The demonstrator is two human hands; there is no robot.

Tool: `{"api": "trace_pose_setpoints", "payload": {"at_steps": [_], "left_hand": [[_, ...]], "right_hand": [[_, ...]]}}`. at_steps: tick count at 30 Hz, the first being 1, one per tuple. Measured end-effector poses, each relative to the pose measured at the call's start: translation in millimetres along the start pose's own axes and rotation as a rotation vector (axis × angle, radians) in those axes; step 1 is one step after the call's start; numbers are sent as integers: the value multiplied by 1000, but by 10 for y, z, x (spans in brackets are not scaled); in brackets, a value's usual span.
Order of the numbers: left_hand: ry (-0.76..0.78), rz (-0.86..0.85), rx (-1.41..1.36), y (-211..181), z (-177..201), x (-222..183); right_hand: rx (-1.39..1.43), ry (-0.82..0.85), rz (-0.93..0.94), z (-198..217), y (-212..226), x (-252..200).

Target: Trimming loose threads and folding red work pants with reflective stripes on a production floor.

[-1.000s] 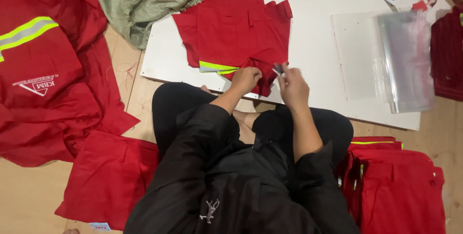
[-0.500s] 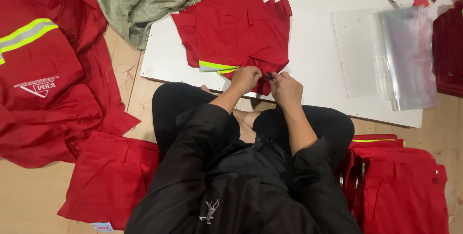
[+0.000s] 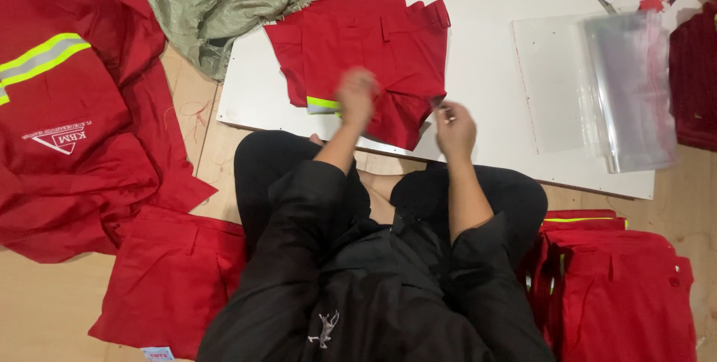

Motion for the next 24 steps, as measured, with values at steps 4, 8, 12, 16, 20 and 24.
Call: {"api": "trace_pose_setpoints", "payload": {"at_steps": [4,8,12,16,20,24], "left_hand": [[-629,232,485,476,980,467],[-302,145,334,839,544,399],[347,-270,267,352,-357,-376],[539,-356,334,277,-541,-670],[542,-367,398,320,-567,-693],[482,-467,546,149,-558,-678]], "right_hand": [[379,-149,-461,-15,-578,69],[500,-20,-466,-382,-563,63],[644,154,-553,-659,-513,-75],[724,157,-540,-592,-435,-128],[814,200,-559,-605,-281,-191],[890,228,-591,-642,-238,-203]]}}
Point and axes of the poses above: each hand's wrist, its own x-axis towards the middle knuckle, its own z-axis out of the back of the hand, y = z × x, the point moved 9 cm from there along x, towards the middle knuckle, and after that the axes turned 10 degrees about -y, right-handed, at the moved point
